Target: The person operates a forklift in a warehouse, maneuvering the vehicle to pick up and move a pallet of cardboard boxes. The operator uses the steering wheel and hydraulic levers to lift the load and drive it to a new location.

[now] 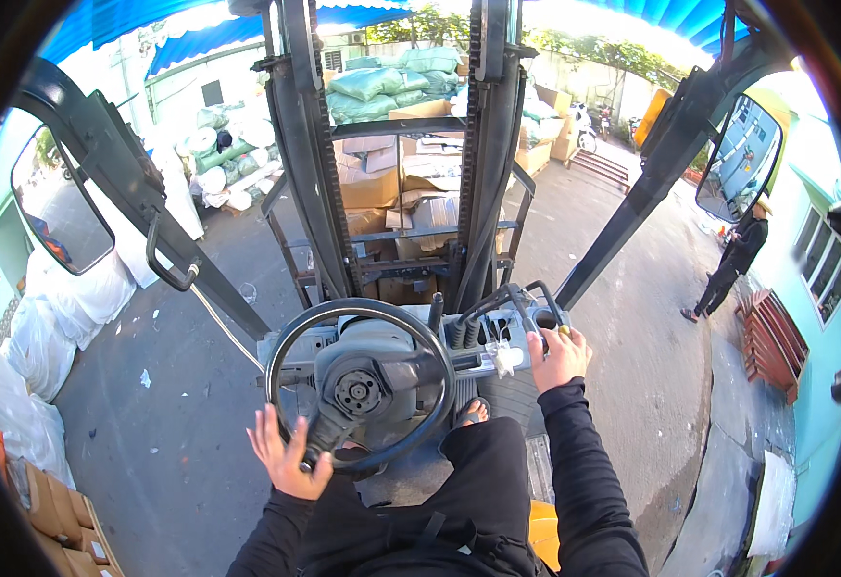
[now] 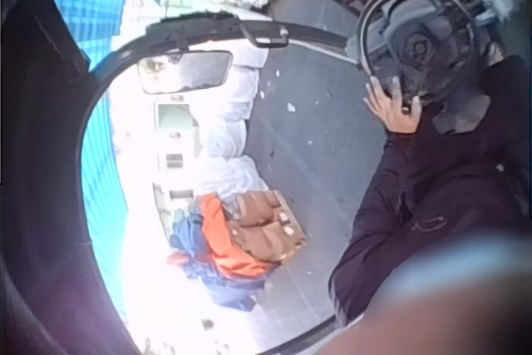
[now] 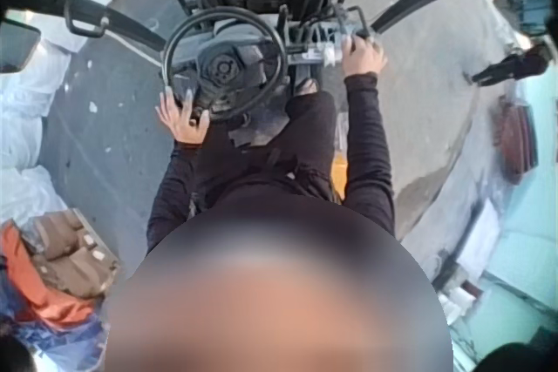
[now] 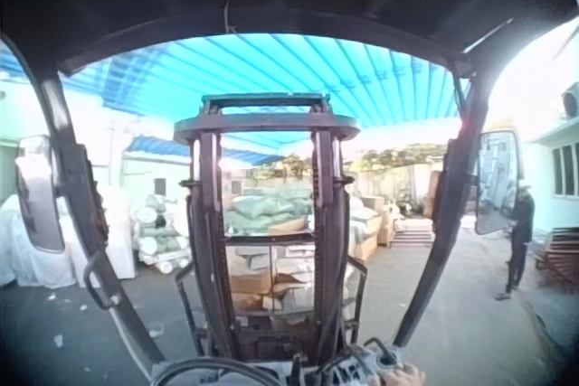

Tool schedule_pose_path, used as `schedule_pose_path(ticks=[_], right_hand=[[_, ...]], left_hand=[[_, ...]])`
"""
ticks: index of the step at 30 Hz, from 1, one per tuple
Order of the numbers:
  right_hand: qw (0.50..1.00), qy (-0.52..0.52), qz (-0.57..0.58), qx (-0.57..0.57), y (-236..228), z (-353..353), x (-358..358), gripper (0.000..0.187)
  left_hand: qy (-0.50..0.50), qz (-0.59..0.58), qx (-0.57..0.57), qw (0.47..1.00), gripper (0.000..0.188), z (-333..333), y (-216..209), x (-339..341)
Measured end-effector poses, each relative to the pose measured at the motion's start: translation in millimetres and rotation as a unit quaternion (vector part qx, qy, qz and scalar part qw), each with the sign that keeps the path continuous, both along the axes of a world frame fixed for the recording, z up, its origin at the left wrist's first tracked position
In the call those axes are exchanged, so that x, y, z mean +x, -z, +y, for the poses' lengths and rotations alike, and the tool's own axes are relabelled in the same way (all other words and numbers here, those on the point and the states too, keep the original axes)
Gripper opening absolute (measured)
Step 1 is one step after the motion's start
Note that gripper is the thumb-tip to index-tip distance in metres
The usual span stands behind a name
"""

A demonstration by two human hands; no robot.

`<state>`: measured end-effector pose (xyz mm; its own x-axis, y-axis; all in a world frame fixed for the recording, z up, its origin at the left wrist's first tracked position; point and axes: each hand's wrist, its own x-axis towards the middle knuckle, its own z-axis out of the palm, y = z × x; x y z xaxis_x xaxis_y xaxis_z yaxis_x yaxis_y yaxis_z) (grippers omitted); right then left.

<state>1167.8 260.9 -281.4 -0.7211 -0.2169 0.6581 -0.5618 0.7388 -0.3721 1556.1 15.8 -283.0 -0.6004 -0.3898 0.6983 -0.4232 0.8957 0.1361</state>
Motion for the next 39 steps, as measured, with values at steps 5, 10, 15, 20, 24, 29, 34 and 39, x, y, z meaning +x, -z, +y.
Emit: schedule_pose_path(ticks=[5,10,15,20,24,29,34,39], right_hand=[[1.000,0.001,0.001,0.005,4,4,-29,0.033],[1.000,-0.002,-0.006,0.007,5,11,-49,0.032],[1.000,-0.010,-0.008,0.018,4,8,-71,0.032],[1.000,-0.017,-0.006,0.011,10,1,-80,0.032],[1.000,-0.021,-0.007,0.010,20,0,-96,0.032],[0.999,-0.032,0.002,-0.002,33,8,-128,0.032],[0.999,-0.043,0.004,-0.004,44,15,-151,0.033],[0.998,-0.057,0.002,-0.015,49,17,-169,0.034]], left_hand=[[0.054,-0.084,0.043,0.994,0.062,46,19,-40],[0.066,0.001,0.074,0.995,0.060,55,17,-63],[0.066,-0.004,0.063,0.996,0.057,53,12,-77],[0.072,0.010,0.063,0.995,0.057,45,13,-86],[0.066,-0.007,0.063,0.996,0.057,50,22,-99],[0.053,-0.031,0.039,0.997,0.057,64,30,-125],[0.059,-0.035,0.009,0.998,0.055,57,32,-141],[0.023,-0.049,-0.036,0.998,0.056,47,32,-149]])
